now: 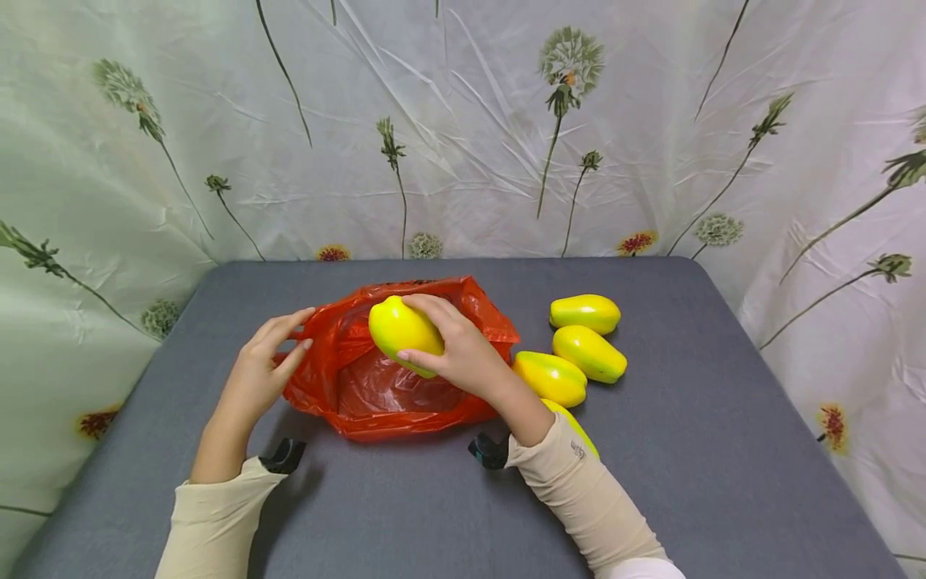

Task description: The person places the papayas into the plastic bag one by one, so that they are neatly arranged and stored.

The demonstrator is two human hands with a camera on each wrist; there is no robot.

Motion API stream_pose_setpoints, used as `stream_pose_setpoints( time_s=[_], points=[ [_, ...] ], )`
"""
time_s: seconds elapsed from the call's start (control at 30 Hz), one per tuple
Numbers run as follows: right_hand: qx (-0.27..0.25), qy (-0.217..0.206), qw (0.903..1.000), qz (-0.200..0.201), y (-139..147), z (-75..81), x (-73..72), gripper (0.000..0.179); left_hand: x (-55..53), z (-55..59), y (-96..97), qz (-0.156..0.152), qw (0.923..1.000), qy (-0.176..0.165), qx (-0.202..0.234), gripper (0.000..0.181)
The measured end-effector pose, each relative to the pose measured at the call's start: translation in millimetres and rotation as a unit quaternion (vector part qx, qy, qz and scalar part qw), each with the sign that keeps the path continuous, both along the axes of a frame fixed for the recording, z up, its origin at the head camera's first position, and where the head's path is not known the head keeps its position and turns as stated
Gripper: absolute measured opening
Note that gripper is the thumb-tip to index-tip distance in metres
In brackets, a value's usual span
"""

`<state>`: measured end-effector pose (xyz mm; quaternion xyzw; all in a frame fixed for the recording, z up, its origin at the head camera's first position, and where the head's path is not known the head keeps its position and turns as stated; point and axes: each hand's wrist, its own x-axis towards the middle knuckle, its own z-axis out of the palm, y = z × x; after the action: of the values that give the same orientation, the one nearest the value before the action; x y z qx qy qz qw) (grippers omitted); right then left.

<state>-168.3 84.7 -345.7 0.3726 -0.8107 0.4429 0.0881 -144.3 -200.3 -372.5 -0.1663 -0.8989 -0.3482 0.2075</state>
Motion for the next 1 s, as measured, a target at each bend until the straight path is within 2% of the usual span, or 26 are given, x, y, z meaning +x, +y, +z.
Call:
stream_pose_setpoints(
  time_s=[0.23,0.4,0.7,1.0],
  points=[
    [-0.02,-0.068,0.9974,0.008,-20,-11.8,-4.0,0.062,-0.2,-0.3,-1.0,0.007,0.9999,-0.013,0.002,0.049],
    [-0.016,-0.113,0.9934,0.006,-35,-25.4,-7.7,0.061,0.0,0.1,-0.3,0.008,0.9997,-0.025,-0.001,0.048],
    [-0.022,-0.21,0.9775,0.001,-52,-48.2,-14.2,0.059,-0.6,-1.2,0.3,0.01,0.9995,-0.03,-0.004,0.048],
    [-0.017,-0.259,0.9657,0.002,-63,-60.9,-19.7,0.059,-0.6,-2.3,0.8,0.002,0.9998,-0.021,-0.004,0.048]
  ],
)
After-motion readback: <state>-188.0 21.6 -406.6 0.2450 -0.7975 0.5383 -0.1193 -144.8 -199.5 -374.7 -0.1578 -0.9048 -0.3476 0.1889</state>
